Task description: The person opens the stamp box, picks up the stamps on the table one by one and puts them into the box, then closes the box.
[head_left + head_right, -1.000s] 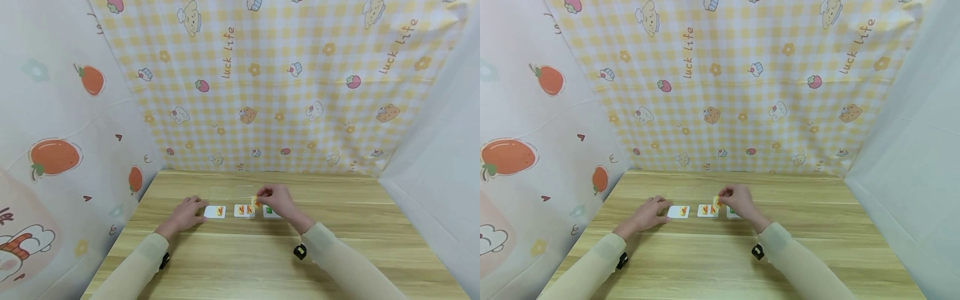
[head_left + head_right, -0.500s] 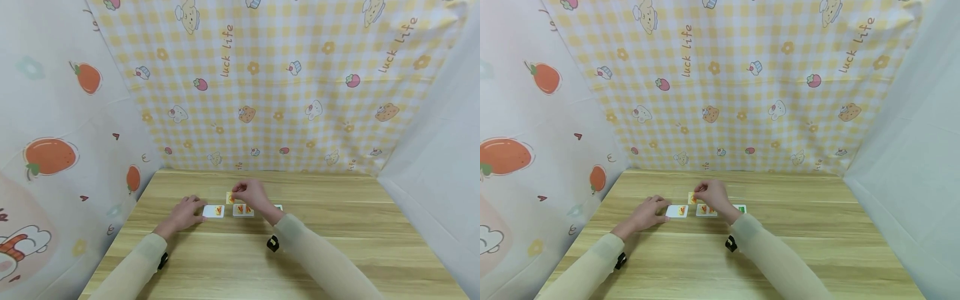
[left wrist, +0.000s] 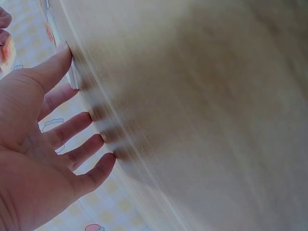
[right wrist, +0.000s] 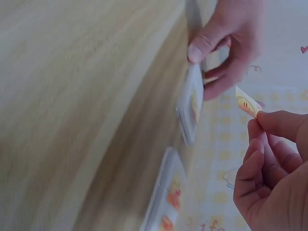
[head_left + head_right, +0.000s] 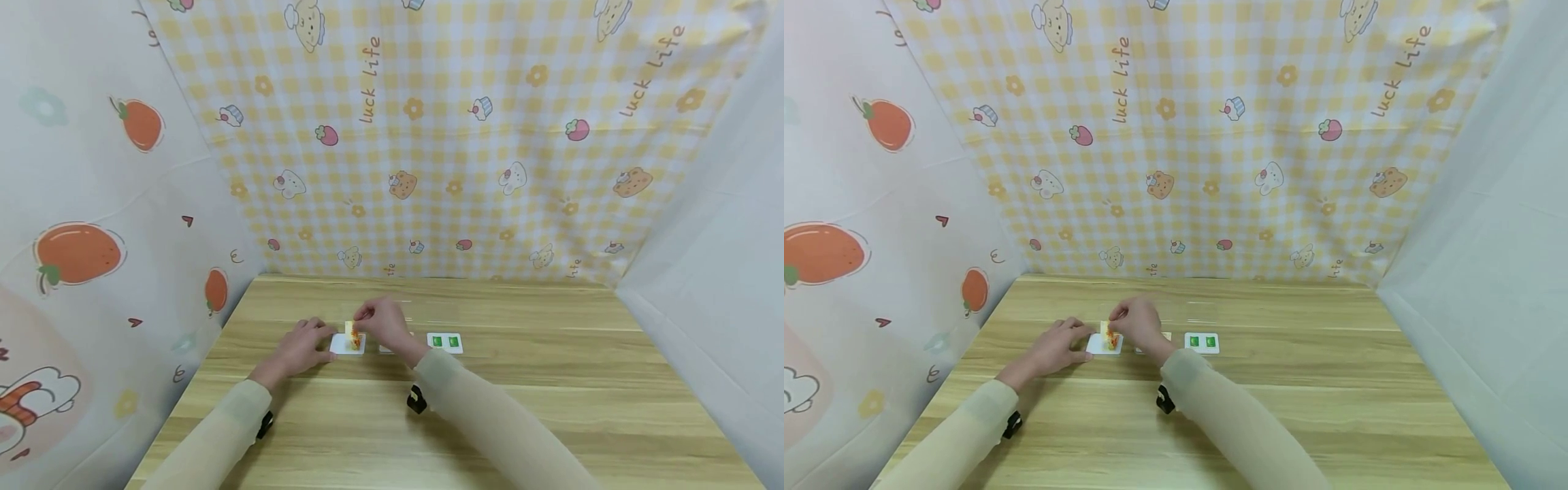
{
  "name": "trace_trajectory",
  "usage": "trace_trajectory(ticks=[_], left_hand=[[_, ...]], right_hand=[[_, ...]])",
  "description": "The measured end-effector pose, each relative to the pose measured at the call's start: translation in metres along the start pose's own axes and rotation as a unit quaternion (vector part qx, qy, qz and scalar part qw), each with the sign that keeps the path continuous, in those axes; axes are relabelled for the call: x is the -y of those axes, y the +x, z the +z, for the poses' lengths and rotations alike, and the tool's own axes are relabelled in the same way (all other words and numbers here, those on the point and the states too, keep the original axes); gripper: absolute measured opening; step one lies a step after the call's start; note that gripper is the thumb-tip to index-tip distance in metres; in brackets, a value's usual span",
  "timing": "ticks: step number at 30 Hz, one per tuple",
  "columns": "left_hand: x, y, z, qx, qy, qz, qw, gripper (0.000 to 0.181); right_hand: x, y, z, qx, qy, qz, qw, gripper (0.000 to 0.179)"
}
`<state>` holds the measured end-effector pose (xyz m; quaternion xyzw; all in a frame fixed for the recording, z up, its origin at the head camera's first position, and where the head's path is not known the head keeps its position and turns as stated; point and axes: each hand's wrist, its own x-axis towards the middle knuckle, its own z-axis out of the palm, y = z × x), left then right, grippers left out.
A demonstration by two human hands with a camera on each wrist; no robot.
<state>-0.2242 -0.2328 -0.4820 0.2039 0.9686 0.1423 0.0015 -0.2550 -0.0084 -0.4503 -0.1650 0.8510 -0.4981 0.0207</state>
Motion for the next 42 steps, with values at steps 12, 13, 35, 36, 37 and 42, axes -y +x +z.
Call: trace_trajectory(ticks=[12,13,35,36,37,42], left_hand=[[0.002,0.002,0.003,-0.01,0.009,0.009,0.9999,0.057],[0.002,0.002,0.003,-0.01,0.009,0.009,0.9999,0.057],[0.001,0.002,0.003,-0.009,0.006,0.006,0.9999,0.055],[0.001,0.002,0.004,-0.01,0.007,0.006,0.9999,0.055],[0.001,0.002,0.004,-0.011,0.008,0.005,0.9999,0.055],[0.001,0.002,0.003,-0.011,0.009,0.006,0.9999,0.054]], right_hand=[[-0.002,0.006,0.031,0.0,-0.084,0.041,0.9956,0.012],[-0.001,0.006,0.032,0.0,-0.083,0.042,0.9957,0.012],[-0.004,0.014,0.054,-0.014,-0.229,0.039,0.9726,0.025],[-0.004,0.014,0.054,-0.016,-0.231,0.038,0.9721,0.025],[-0.004,0.014,0.054,-0.017,-0.232,0.036,0.9719,0.024],[-0.003,0.015,0.056,-0.019,-0.237,0.025,0.971,0.024]])
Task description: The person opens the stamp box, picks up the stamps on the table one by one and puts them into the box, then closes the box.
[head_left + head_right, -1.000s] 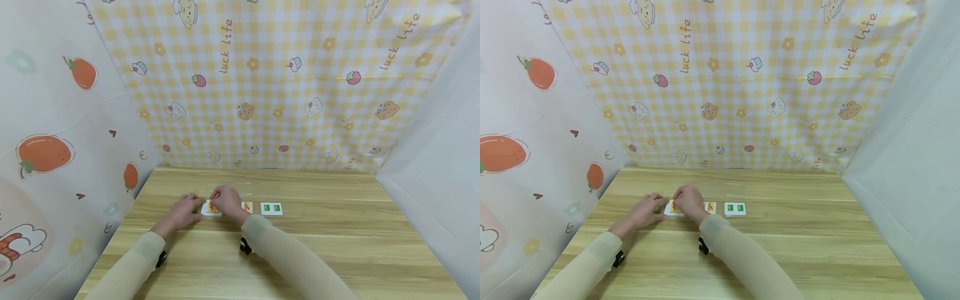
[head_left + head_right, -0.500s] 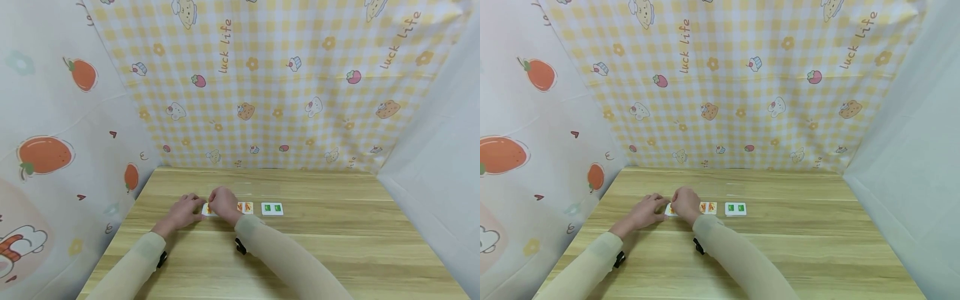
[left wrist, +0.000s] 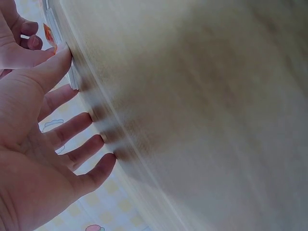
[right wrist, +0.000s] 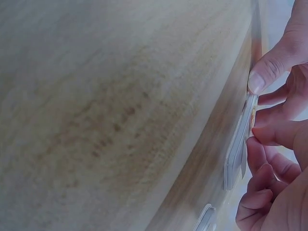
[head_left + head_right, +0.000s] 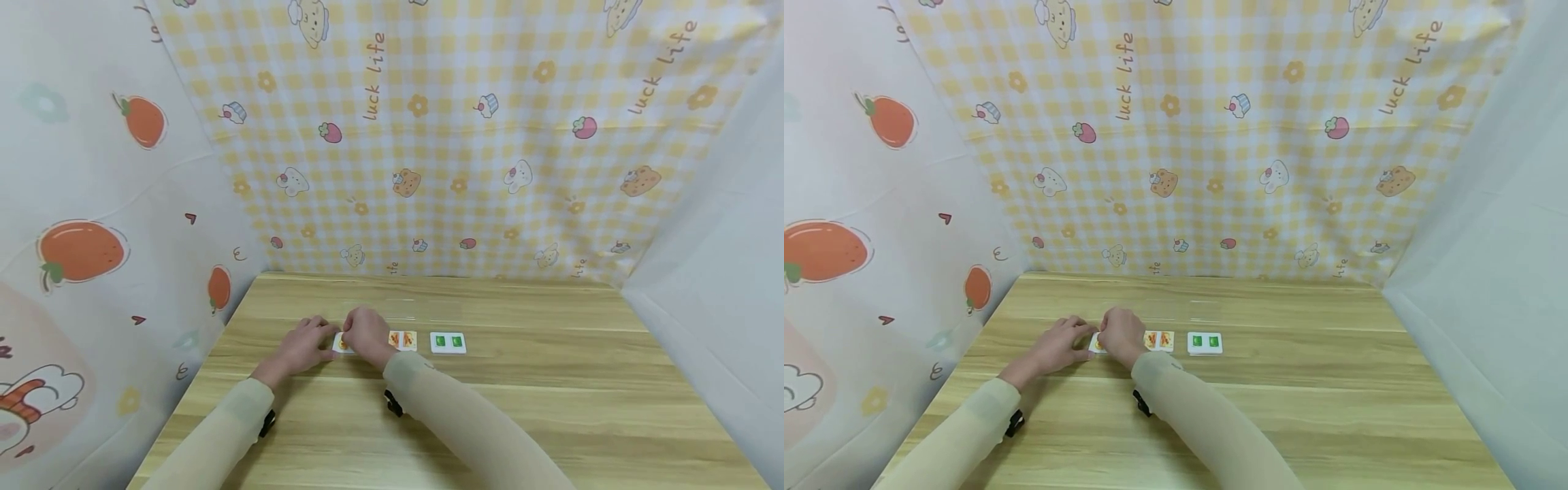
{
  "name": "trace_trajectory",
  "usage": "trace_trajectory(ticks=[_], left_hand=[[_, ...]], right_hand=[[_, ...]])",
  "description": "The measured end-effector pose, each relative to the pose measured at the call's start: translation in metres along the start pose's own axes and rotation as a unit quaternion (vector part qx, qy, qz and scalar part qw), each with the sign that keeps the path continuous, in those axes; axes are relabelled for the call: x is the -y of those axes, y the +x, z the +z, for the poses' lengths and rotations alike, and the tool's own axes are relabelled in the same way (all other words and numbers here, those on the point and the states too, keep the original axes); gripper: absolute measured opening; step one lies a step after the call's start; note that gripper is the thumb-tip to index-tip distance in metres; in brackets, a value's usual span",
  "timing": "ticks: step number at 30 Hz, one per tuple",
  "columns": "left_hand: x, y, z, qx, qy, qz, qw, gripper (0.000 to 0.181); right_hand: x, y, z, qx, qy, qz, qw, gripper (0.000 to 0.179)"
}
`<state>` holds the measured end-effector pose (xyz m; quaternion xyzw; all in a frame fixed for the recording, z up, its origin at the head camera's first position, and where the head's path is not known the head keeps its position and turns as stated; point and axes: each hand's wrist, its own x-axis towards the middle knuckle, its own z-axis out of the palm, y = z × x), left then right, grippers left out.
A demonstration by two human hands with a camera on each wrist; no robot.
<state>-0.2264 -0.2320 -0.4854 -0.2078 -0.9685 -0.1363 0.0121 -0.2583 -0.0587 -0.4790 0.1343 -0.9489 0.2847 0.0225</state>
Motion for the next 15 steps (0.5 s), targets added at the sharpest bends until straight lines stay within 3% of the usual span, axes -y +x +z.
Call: trace_trajectory(ticks=[15], left_hand=[[-0.0008,-0.0003,-0.0008,0.014,-0.003,-0.005,0.9999,0.056]], right_hand=[[-0.0006,0.0012,-0.0001,0.009,-0.036,-0.03,0.9988,0.026]])
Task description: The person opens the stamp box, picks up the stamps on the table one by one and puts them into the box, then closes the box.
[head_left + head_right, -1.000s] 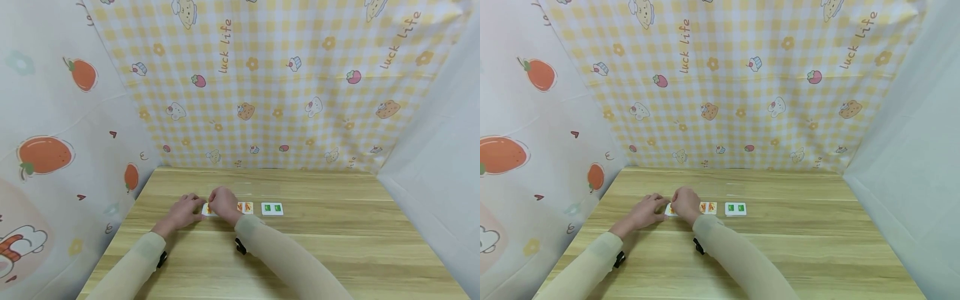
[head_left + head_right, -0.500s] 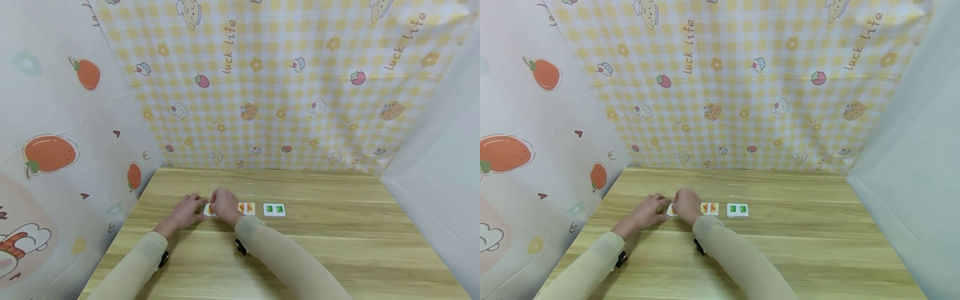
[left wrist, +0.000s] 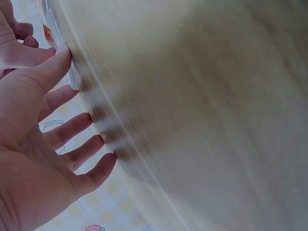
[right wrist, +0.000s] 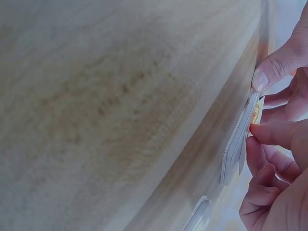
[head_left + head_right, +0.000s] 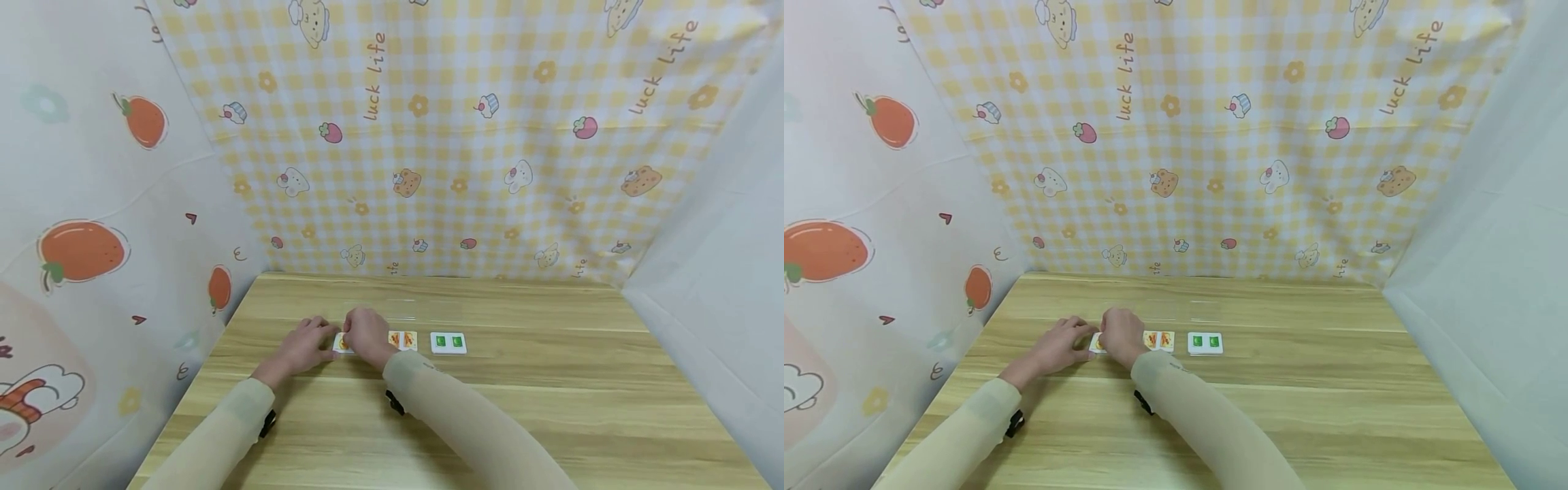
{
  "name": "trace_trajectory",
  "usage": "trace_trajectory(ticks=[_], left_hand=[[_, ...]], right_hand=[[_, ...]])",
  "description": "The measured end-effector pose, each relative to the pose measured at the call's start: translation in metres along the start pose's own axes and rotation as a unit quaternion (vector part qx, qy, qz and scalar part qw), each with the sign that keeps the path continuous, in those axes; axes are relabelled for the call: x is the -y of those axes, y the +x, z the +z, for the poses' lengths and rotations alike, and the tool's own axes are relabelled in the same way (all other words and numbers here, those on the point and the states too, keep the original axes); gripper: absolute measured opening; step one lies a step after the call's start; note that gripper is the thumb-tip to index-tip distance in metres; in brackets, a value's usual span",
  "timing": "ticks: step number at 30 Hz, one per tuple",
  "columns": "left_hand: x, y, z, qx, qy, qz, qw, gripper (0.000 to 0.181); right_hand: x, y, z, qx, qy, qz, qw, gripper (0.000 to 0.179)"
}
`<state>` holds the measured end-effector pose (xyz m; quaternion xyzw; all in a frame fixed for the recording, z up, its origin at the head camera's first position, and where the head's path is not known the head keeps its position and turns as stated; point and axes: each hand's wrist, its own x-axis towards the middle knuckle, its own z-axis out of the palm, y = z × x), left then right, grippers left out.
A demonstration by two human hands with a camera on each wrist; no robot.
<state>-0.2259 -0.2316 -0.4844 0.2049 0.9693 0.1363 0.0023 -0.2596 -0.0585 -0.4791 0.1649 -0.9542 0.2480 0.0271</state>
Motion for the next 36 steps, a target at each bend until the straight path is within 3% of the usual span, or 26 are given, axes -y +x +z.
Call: trace_trajectory(ticks=[6,12,22,30,36], left_hand=[[0.001,-0.002,-0.002,0.0,-0.001,-0.001,1.0,0.055],[-0.001,-0.004,-0.005,0.011,-0.001,-0.007,0.9999,0.057],[-0.004,0.006,-0.01,0.045,-0.012,-0.012,0.9988,0.064],[-0.006,0.018,-0.021,0.053,-0.054,-0.026,0.9968,0.068],[-0.031,0.027,-0.026,0.023,-0.059,-0.014,0.9979,0.064]], right_hand=[[0.003,0.0,-0.006,0.008,0.008,-0.004,0.9999,0.019],[0.004,0.0,-0.025,0.021,0.022,-0.034,0.999,0.011],[-0.004,0.001,-0.07,0.043,-0.058,-0.083,0.9939,0.007],[-0.033,0.006,-0.106,0.081,-0.029,-0.108,0.9904,0.023],[-0.068,0.012,-0.128,0.068,-0.025,-0.1,0.9923,0.026]])
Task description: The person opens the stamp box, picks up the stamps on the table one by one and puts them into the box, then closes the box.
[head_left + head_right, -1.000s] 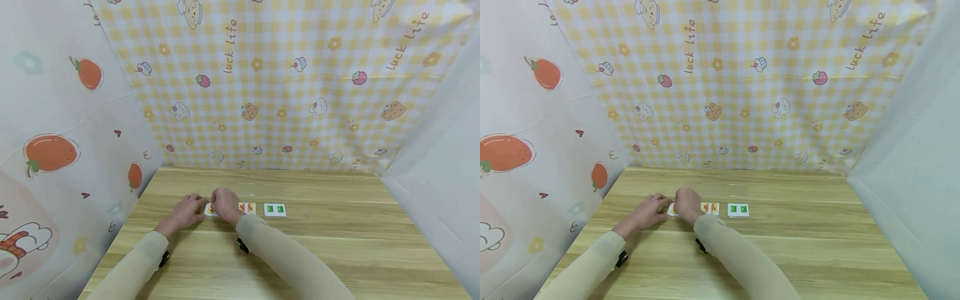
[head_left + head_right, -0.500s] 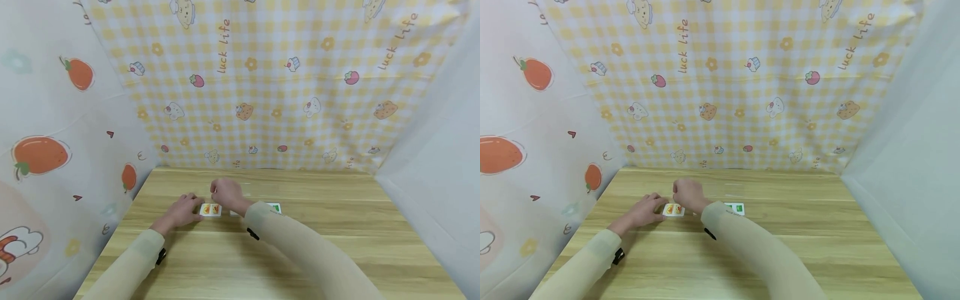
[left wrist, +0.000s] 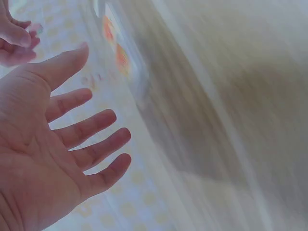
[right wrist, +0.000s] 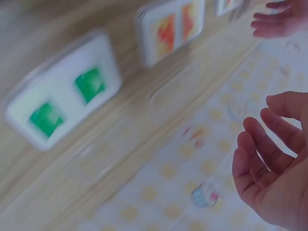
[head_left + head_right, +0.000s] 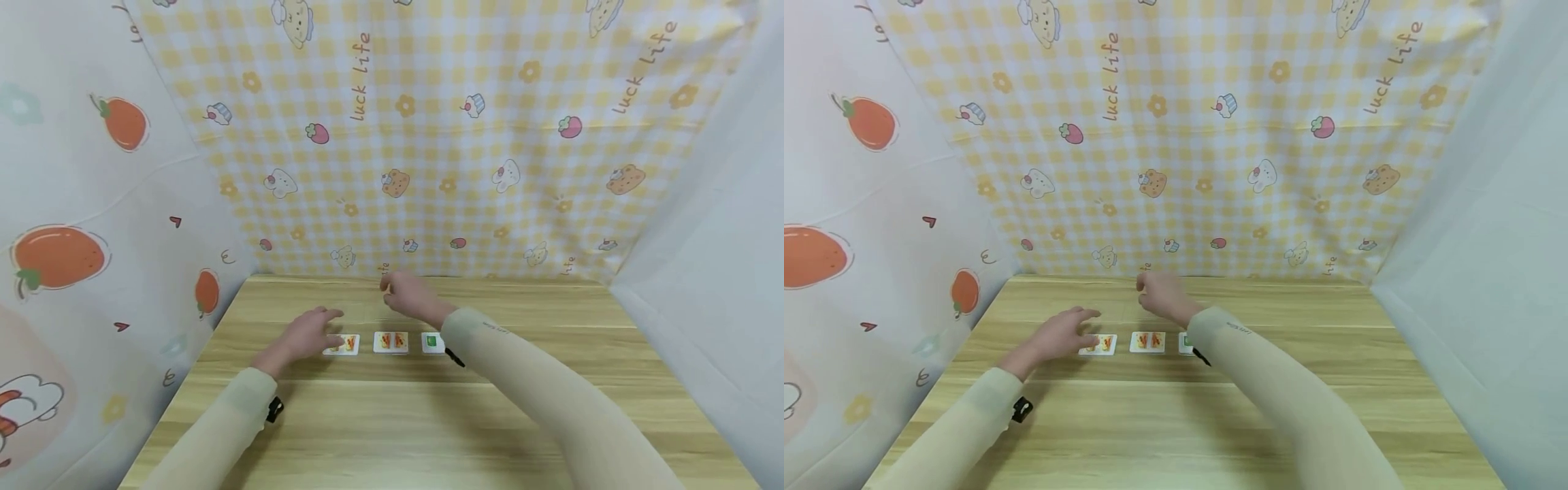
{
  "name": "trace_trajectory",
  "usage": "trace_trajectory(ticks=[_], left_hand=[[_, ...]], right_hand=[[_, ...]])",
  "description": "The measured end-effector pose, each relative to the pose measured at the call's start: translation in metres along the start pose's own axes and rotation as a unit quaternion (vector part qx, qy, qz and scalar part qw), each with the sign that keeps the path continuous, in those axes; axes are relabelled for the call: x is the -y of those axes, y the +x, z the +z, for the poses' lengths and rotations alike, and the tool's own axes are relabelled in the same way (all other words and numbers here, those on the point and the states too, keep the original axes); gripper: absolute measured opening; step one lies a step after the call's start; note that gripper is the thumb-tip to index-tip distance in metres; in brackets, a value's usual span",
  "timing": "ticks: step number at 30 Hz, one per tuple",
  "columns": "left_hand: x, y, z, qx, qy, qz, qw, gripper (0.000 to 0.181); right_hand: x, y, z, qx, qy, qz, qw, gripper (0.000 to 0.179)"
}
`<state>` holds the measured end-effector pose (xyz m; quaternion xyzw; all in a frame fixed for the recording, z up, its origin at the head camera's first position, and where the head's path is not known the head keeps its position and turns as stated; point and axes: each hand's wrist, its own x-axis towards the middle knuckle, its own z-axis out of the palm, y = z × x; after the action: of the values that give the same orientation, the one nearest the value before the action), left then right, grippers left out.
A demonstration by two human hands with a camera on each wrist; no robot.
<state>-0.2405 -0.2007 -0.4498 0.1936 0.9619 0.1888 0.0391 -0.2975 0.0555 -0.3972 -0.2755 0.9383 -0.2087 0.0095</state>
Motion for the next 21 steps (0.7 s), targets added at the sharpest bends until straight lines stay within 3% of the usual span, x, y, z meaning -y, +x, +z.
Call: trace_trajectory(ticks=[7,14,21], left_hand=[[-0.038,0.011,0.007,-0.016,0.001,0.034,0.9993,0.061],[-0.068,0.023,0.021,-0.021,0.015,0.055,0.9981,0.062],[-0.09,0.037,0.039,-0.032,0.022,0.084,0.9957,0.061]], right_hand=[[-0.031,-0.008,-0.015,-0.018,-0.06,0.004,0.9981,0.026],[-0.062,-0.013,-0.018,-0.014,-0.069,-0.021,0.9973,0.03],[-0.096,-0.023,-0.017,0.003,-0.073,-0.011,0.9973,0.034]])
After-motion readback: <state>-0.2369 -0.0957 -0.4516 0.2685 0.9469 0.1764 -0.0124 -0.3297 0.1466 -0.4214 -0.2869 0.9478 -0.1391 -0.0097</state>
